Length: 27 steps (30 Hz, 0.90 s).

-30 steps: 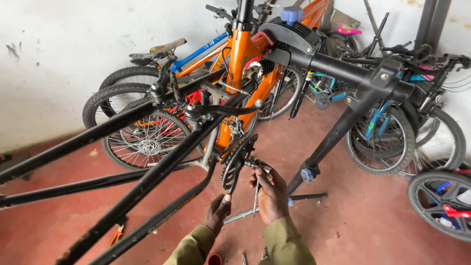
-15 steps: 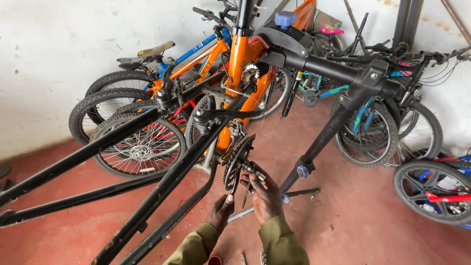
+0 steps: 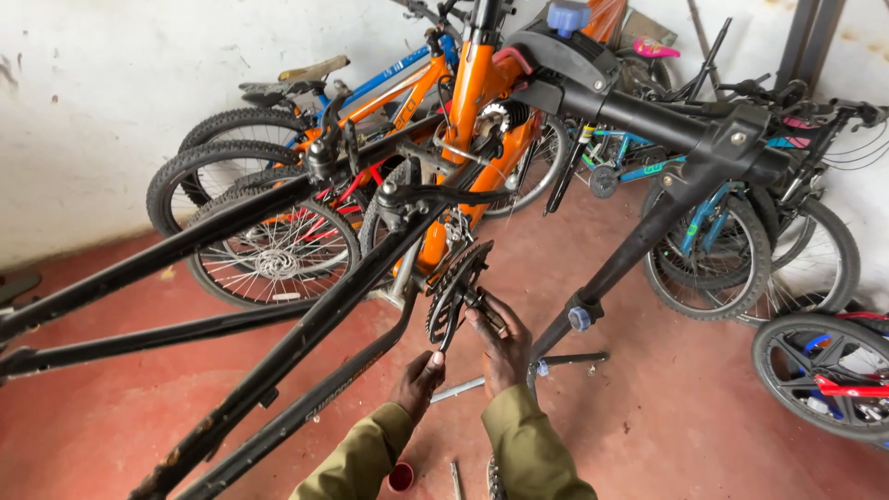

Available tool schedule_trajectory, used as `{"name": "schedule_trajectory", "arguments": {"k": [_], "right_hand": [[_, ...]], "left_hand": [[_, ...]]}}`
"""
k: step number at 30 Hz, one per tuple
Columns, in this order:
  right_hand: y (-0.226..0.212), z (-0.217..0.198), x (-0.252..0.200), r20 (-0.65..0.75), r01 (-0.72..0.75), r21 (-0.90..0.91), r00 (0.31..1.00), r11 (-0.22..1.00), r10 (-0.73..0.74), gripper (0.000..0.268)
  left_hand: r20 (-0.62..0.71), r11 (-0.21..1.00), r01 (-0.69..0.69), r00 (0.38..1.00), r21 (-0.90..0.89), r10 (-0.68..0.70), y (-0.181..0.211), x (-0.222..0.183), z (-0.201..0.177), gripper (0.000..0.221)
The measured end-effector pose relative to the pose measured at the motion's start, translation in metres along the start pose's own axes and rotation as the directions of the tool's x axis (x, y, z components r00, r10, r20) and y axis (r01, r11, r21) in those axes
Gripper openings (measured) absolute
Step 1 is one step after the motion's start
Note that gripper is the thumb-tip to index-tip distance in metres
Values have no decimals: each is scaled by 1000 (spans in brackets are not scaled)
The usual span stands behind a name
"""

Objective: Removing the chainring from a bicycle crankset using a wrench.

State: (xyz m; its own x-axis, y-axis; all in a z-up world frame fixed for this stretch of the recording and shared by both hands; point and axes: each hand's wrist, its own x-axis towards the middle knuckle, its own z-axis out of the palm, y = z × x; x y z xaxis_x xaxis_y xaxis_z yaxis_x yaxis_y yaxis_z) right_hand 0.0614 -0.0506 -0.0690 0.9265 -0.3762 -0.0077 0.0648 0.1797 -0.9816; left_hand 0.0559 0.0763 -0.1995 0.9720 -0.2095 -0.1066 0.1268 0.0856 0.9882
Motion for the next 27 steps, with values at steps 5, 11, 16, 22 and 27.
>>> {"name": "schedule_trajectory", "arguments": {"k": [5, 11, 16, 22, 27], "right_hand": [[3, -11, 13, 110, 120, -322, 990, 939, -88, 43], [10, -21, 26, 237, 320, -336, 939, 886, -249, 38], [14, -13, 20, 164, 357, -282, 932, 890, -322, 34], [36, -11, 20, 5, 253, -75, 967, 964, -254, 44], [42, -6, 15, -45, 269, 83, 963, 960, -266, 33]], "left_hand": [[-50, 998, -20, 998, 62, 23, -5, 1, 1, 50], [-103, 1000, -20, 994, 16, 21, -38, 14, 0, 46], [-123, 999, -8, 992, -37, 3, -75, 33, -3, 40], [-139, 999, 27, 990, -41, -32, -80, 33, -3, 41], [-125, 997, 40, 991, -65, -48, -52, 17, 0, 44]]}}
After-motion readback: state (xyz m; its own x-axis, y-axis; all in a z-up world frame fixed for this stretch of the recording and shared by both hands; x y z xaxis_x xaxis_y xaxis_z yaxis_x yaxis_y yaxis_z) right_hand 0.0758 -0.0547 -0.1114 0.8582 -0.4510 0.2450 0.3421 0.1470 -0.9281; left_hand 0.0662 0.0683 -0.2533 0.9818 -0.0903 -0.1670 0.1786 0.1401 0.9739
